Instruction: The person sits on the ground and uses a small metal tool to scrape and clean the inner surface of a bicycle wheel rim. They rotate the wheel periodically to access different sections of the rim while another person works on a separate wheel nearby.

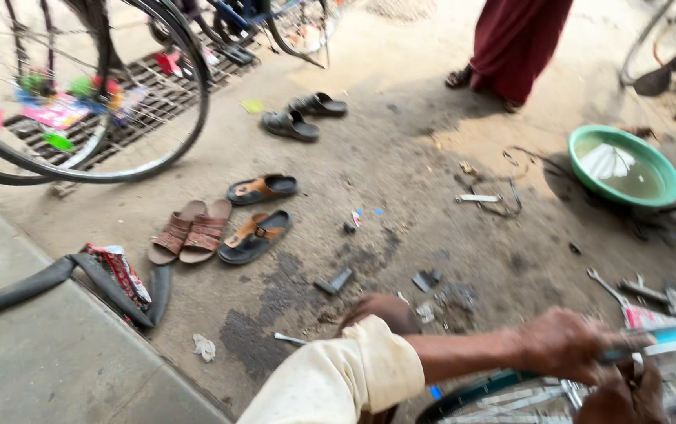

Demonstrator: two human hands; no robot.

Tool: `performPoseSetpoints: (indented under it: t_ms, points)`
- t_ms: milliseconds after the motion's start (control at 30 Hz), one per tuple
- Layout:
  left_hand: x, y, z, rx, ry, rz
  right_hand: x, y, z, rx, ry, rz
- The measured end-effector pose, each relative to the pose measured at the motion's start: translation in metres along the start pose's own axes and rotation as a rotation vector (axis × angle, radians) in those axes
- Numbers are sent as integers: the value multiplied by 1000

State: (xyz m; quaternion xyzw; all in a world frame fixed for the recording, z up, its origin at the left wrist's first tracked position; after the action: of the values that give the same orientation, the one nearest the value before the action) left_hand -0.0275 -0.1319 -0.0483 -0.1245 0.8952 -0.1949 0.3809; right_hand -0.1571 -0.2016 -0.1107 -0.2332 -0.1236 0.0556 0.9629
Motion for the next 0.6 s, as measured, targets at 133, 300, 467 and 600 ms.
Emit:
performPoseSetpoints:
  t_ms: [133,300,467,600]
  points:
    - [2,1,-5,123,153,-54,-9,-24,-46,141,-106,147]
    - [28,-7,6,30,68,48,-11,-12,-47,41,77,280]
    - [23,-6,17,52,73,-6,-5,-3,-40,43,140,334]
    - [19,-5,27,63,12,-44,-5,-17,-48,105,79,313]
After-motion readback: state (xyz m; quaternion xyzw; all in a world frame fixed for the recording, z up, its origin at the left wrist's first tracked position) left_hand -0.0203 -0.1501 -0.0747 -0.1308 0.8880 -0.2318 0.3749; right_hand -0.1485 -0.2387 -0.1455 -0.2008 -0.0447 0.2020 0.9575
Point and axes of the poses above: each hand's wrist, its own y-axis away from the middle knuckle, its own x-axis out of the palm, z = x × y, the point moved 10 cm from there along -y, towards the middle knuckle, and after that the axes turned 15 degrees about -x, right-handed, at the moved point
